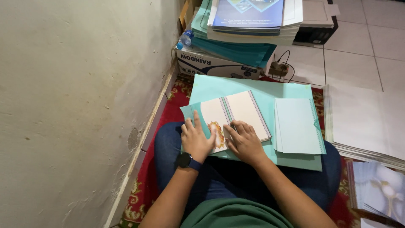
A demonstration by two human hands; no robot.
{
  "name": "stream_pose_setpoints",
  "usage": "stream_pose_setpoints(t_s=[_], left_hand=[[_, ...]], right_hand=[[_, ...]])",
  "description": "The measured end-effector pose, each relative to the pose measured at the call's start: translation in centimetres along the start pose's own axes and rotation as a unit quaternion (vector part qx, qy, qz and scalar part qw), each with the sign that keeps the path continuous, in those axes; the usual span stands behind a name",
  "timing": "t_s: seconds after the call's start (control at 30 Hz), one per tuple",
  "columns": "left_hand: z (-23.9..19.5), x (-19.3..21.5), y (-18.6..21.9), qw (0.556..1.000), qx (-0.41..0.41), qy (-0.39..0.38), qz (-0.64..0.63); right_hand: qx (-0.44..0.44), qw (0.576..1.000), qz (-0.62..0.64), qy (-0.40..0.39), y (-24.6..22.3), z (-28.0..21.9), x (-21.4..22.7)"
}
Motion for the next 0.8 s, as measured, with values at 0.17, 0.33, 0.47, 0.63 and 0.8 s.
stream_pose_setpoints(t_s=[0.17, 0.33, 0.47, 0.63, 0.8], left_hand=[[-0.4, -0.3, -0.4, 0.998, -0.018, -0.045, 0.032], [0.3, -1.2, -2.9, 0.990, 0.038, -0.122, -0.065], [0.6, -4.2, -6.9, 0.988, 0.058, -0.141, -0.027], [0.8, -2.0, -5.6, 0.994, 0.048, -0.091, 0.045], [2.5, -0.9, -3.0, 0.990, -0.087, -0.114, 0.014]], right_hand=[[-0.006, 1.000, 0.005, -0.013, -0.2, -0.1, 0.3], [-0.002, 1.000, 0.006, -0.018, 0.0, -0.1, 0.2], [-0.001, 1.000, 0.004, -0.025, 0.2, -0.3, -0.1], [-0.002, 0.999, 0.001, -0.036, -0.1, -0.2, 0.4], [-0.010, 0.997, 0.015, -0.082, -0.7, 0.2, 1.8]])
Point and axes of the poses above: each hand's wrist, its own z-axis towards the middle knuckle, its own x-axis out of the back of the hand, y = z × x, the point moved 2 cm from there along z, towards the middle knuckle, and after that the axes turned 3 degrees about -x, right-handed, at the moved point
